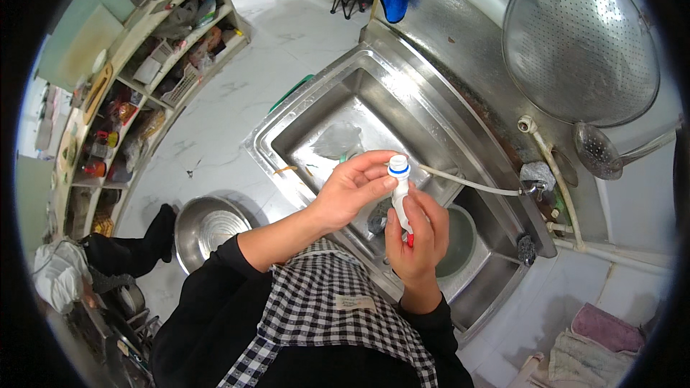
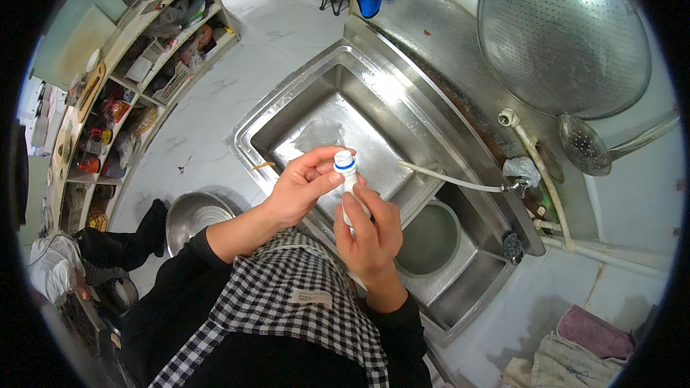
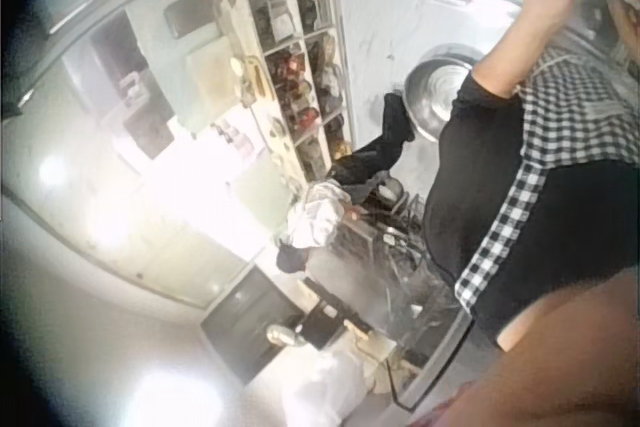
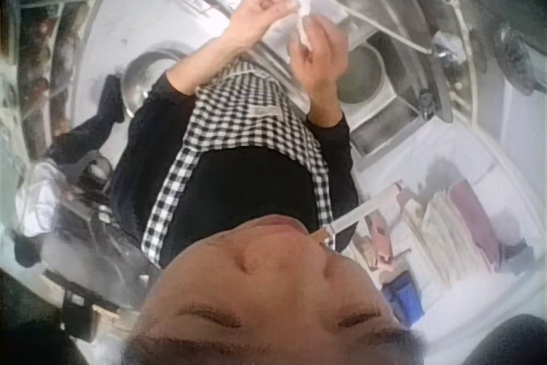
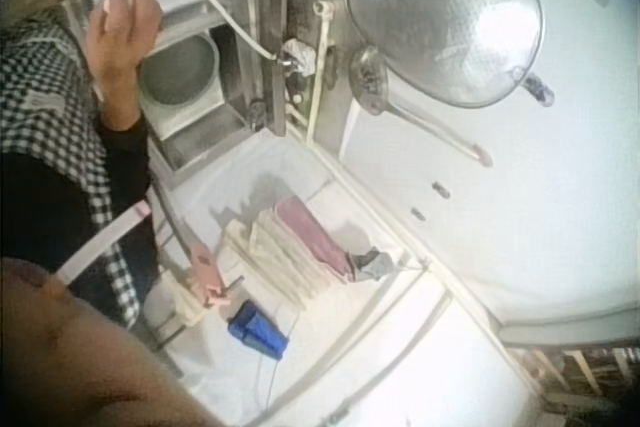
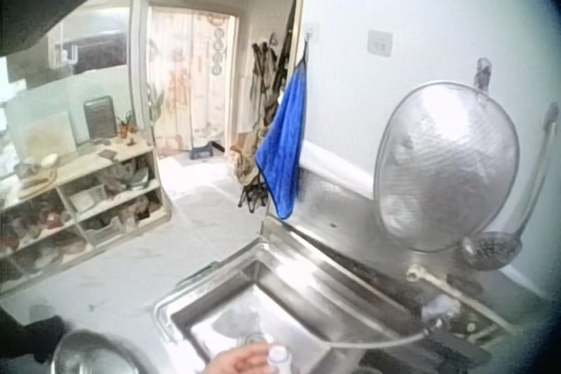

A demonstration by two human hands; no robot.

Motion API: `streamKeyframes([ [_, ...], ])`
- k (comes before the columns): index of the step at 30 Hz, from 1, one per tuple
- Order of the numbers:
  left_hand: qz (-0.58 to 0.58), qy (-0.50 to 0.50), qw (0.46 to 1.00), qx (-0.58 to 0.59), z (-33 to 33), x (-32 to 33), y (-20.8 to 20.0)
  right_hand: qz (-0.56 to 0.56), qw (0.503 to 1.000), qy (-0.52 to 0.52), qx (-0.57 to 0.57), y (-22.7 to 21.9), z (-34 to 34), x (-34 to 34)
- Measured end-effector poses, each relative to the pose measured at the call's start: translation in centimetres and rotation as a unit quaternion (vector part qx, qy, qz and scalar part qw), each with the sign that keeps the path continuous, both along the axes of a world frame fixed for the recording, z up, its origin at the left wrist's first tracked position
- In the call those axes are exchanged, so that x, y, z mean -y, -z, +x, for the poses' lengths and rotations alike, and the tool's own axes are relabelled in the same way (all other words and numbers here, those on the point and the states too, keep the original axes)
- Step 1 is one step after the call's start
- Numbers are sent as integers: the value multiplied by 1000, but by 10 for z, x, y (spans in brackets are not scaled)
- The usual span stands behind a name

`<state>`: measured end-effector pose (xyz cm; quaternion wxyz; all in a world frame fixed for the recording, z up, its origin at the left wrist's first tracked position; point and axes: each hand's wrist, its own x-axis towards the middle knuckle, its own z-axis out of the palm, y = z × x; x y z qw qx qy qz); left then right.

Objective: The person walks to the sink, turns on the faucet, and removes the faucet handle. They then unscrew a small ring from the handle and use scissors to cut the ring. The person continues to manipulate the handle and ring while the faucet runs.

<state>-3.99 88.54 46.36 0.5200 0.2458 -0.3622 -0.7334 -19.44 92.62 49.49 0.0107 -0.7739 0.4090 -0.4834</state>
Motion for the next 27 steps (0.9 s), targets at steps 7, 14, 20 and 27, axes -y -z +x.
streamKeyframes([
  [7,-42,32,998,-33,-6,4,12,-52,998,31,-34,12,-7,-5],
  [14,266,160,934,178,-23,65,115,298,923,205,132,129,16,27],
  [20,202,249,937,142,-7,49,140,240,923,268,137,146,46,-5],
  [27,88,325,935,116,3,63,94,181,910,345,140,115,73,-25],
])
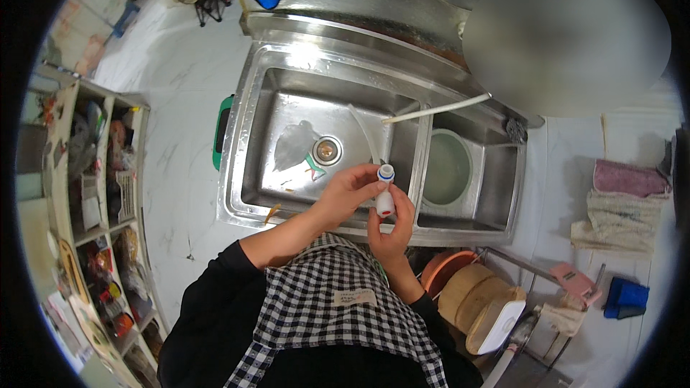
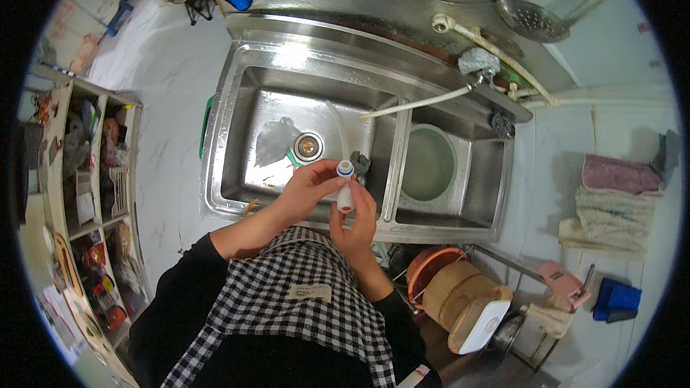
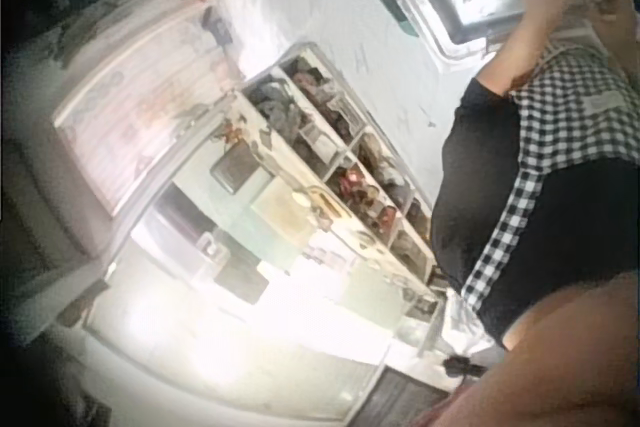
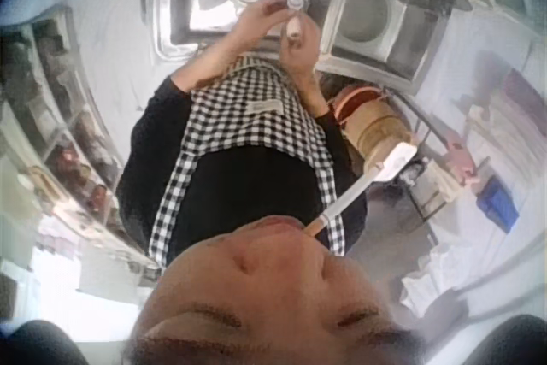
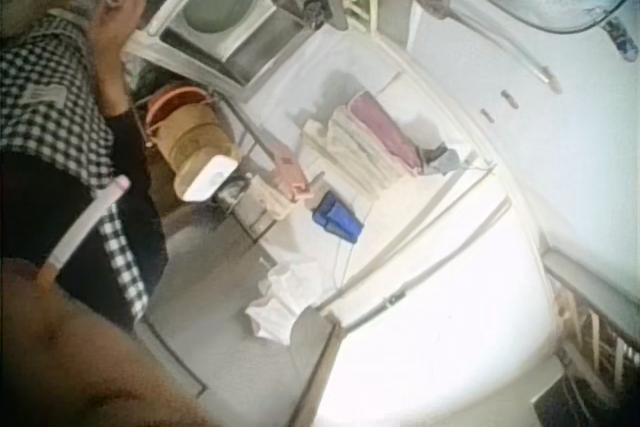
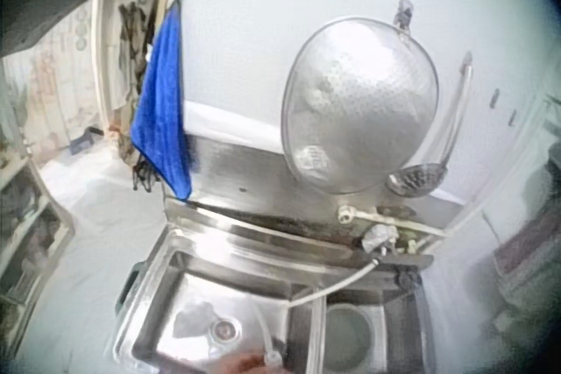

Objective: The person walks to the sink, turns on the faucet, and removes the faucet handle. They then unscrew a small ring from the handle and use scissors to cut the ring. The person continues to manipulate the handle and ring while the faucet runs.

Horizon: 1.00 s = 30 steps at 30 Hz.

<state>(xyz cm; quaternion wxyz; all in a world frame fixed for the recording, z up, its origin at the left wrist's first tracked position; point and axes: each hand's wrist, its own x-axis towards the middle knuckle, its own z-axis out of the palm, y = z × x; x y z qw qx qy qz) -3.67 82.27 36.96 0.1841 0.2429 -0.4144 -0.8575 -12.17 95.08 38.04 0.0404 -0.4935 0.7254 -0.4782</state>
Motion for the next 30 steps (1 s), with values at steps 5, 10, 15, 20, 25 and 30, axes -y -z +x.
streamKeyframes([
  [5,-66,36,997,-29,6,-4,-29,-50,994,23,-93,-22,8,-15],
  [10,-74,34,993,-87,5,-19,-49,-81,984,-6,-159,-46,-3,-28],
  [15,-66,13,993,-97,7,-33,-71,-87,991,-82,-59,-75,-24,-44],
  [20,-31,-17,994,-100,22,-38,-91,-99,992,-59,-53,-104,-43,-28],
  [25,-27,-39,992,-112,24,-37,-99,-114,981,-145,-67,-126,-60,-4],
  [30,-49,-33,994,-93,24,-36,-98,-72,974,-204,-62,-134,-69,13],
])
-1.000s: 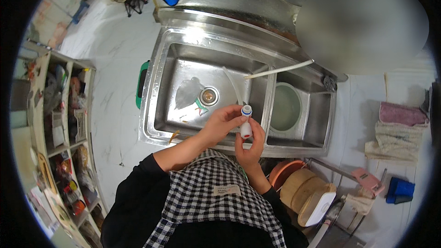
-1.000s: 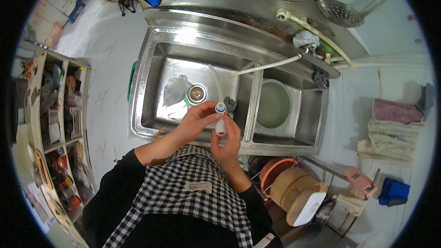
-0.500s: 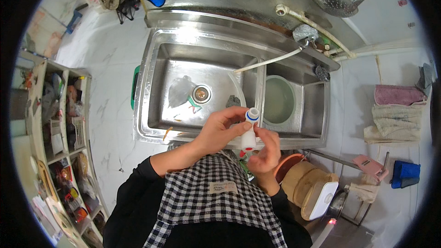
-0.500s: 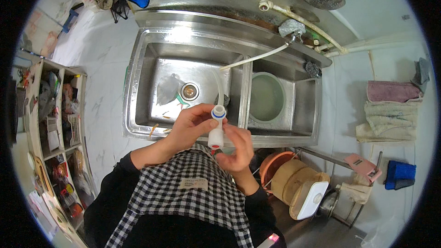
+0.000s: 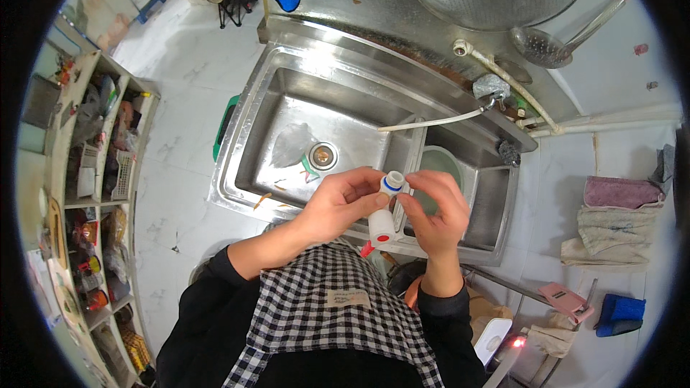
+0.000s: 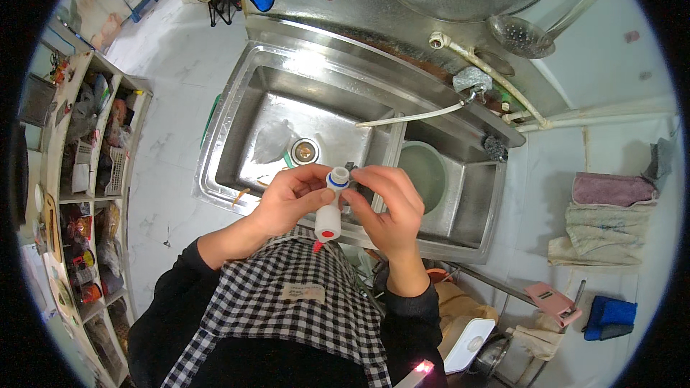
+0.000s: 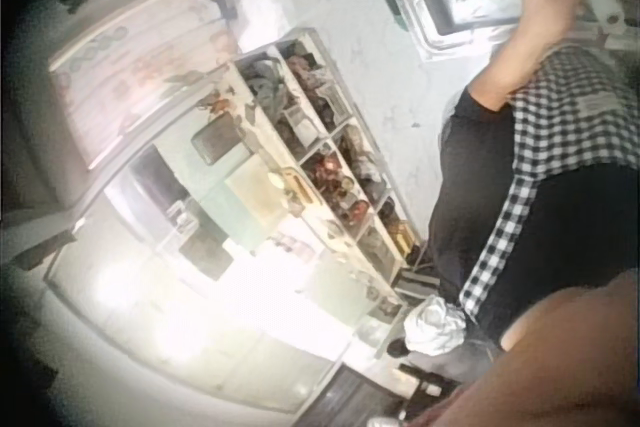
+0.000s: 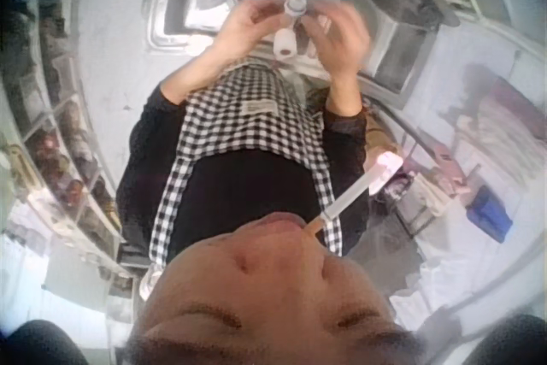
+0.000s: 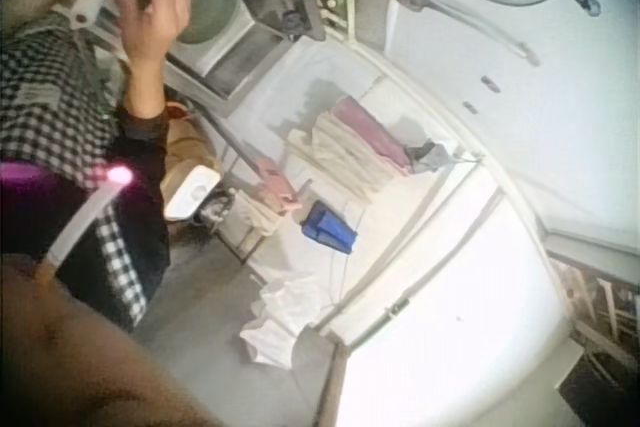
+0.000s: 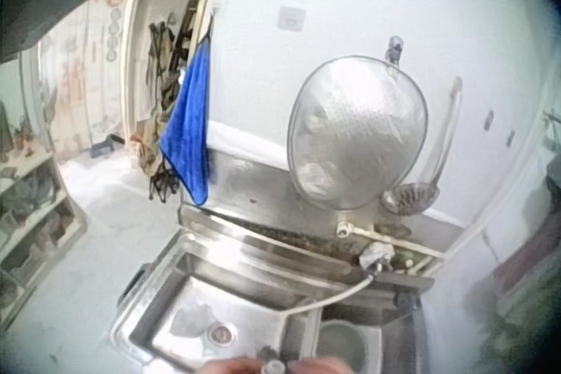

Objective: The person walks to the sink, turns on the faucet, and removes the faucet handle. They then unscrew a small ring from the handle and use scissors to cut the ring. The person continues to manipulate the handle and ring while the faucet runs.

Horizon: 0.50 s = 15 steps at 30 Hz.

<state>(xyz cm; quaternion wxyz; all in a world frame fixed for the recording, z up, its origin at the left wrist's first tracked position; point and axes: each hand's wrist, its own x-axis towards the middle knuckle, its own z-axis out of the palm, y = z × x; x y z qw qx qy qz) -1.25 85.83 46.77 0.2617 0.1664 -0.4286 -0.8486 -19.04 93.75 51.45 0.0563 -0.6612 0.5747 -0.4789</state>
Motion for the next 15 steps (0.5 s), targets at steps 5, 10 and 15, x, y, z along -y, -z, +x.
streamKeyframes([
  [5,-15,30,998,60,-1,9,12,136,985,-62,82,6,-14,8],
  [10,-22,77,994,79,-1,12,34,223,953,-102,178,27,-27,7],
  [15,-2,102,991,92,0,14,60,298,929,-93,197,47,-33,7],
])
